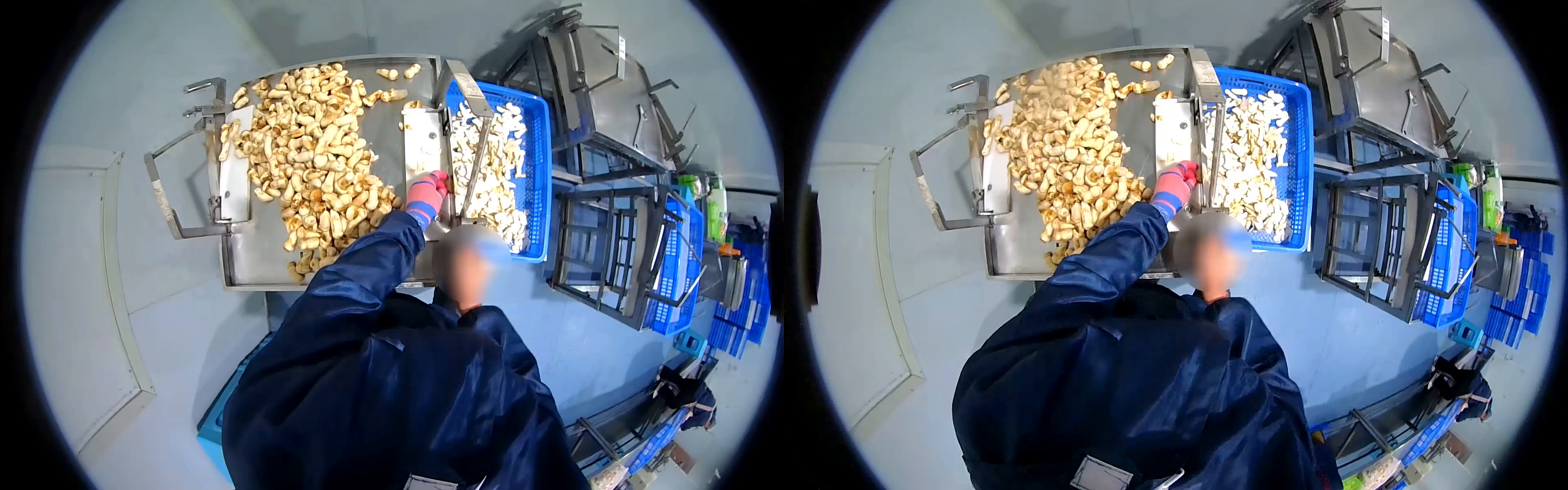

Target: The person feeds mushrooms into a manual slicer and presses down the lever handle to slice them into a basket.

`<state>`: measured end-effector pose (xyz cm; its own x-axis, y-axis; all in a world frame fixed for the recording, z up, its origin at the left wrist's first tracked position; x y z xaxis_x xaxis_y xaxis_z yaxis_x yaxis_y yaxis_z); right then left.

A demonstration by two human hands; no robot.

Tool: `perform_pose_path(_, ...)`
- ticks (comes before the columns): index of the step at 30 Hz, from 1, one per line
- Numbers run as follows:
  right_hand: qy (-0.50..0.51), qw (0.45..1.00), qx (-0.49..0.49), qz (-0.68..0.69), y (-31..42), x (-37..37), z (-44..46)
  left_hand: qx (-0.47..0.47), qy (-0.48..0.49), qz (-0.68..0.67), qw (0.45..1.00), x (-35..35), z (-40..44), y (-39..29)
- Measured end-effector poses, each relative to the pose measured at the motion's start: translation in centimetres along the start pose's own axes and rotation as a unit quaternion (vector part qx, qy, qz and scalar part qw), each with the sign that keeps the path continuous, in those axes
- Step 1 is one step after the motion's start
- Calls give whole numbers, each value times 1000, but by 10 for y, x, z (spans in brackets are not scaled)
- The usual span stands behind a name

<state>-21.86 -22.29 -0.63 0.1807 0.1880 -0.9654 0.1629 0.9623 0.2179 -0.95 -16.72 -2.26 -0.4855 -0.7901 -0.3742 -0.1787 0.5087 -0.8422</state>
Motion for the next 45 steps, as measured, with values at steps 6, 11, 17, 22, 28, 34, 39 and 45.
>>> perform_pose_path(6, -152, 888, 177, 395, 46, -115, 61, 14, -29, 33, 999, 6, 2, 6)
perform_pose_path(11, -177, 911, 141, 344, 28, -55, 28, -16, -32, -32, 999, 20, 15, 18)
perform_pose_path(17, -177, 899, 139, 375, 30, -55, 28, -43, 65, -332, 940, 6, 1, -35)
perform_pose_path(22, -154, 901, 143, 380, 27, -53, 26, 190, -280, 186, 922, -108, 19, -67)
perform_pose_path(28, -179, 909, 134, 352, 30, -57, 29, -56, -287, 548, 784, -218, 67, 4)
perform_pose_path(34, -176, 903, 137, 367, 32, -64, 32, 140, -177, 301, 927, -164, 19, -50)
perform_pose_path(39, -159, 897, 146, 385, 34, -75, 36, -218, 84, -464, 854, -41, 26, -20)
perform_pose_path(45, -139, 899, 162, 382, 41, -115, 62, -166, -42, -73, 983, 12, 2, 3)
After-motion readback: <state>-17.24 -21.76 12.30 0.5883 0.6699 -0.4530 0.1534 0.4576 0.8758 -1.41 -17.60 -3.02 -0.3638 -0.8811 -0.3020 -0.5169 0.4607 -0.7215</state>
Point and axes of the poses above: each hand's wrist, its own z-axis towards the middle knuckle, its own x-axis out of the palm, y = z × x, the point moved 1 cm from there along z, towards the middle knuckle, and after that the axes turned 13 degrees about -x, right-handed, at the moved point
